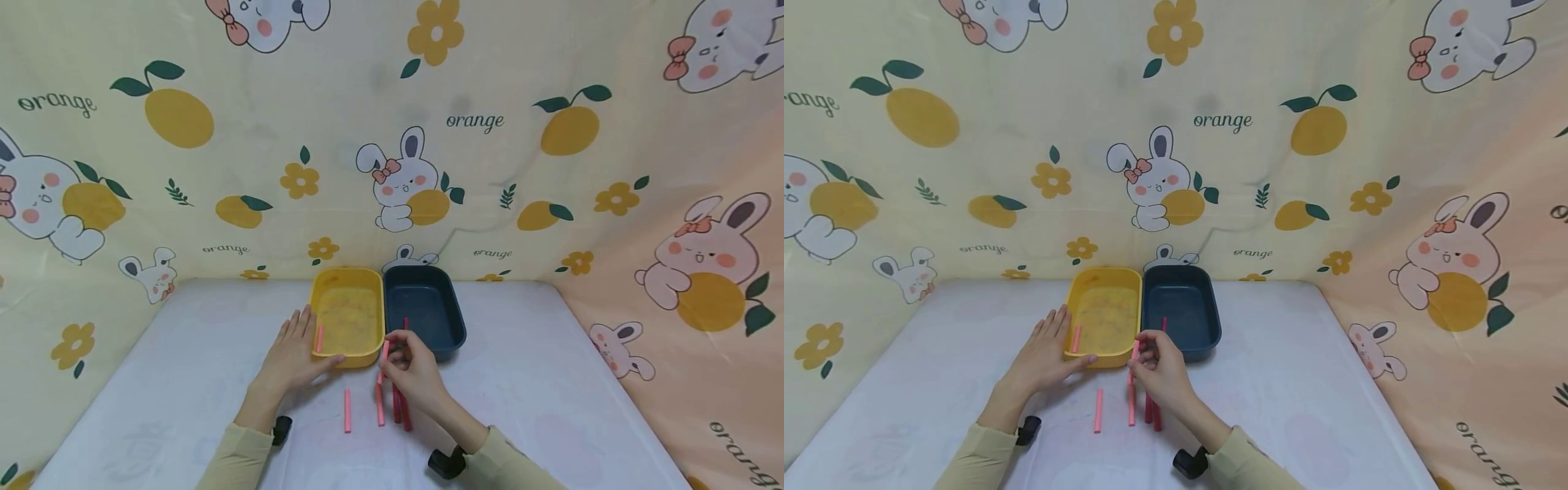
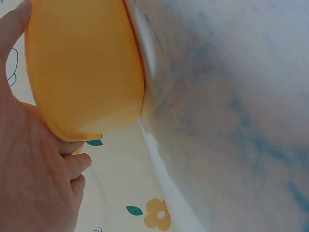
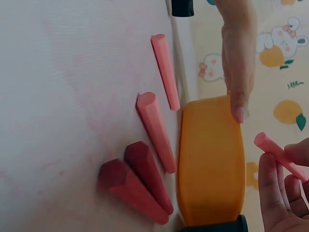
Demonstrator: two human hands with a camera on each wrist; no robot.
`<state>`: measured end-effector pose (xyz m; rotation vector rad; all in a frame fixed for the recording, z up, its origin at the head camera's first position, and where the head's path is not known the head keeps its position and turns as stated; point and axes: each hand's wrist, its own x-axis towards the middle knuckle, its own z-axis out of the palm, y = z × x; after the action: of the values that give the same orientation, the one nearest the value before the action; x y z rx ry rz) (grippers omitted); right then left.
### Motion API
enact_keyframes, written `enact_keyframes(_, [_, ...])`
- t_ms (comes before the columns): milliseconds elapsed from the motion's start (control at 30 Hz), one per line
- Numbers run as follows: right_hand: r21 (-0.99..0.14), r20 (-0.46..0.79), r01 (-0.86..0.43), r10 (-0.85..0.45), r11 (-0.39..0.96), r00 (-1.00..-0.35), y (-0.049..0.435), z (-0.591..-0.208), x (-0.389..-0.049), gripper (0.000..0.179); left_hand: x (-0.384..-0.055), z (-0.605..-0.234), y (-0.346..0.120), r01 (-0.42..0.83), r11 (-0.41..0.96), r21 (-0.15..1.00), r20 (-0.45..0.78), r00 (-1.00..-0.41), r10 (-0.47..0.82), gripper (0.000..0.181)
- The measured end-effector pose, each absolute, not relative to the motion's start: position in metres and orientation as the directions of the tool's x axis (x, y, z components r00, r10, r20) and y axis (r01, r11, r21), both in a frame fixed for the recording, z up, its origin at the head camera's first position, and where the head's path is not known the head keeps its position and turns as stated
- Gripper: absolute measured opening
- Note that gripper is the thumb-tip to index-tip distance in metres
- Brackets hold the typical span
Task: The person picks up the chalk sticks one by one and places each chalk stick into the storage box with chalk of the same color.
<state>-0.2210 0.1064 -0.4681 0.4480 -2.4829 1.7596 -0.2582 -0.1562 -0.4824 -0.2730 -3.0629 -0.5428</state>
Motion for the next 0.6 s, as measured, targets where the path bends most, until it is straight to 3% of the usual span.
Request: enact_keyframes(600, [-0.915,0.264,-0.329,-0.269,0.234,-0.926,0.078,-0.461,-0.258,0.037,-0.258,-0.481,-0.157,0.191,0.923,0.335,0.055,-0.982,0.183,0.126])
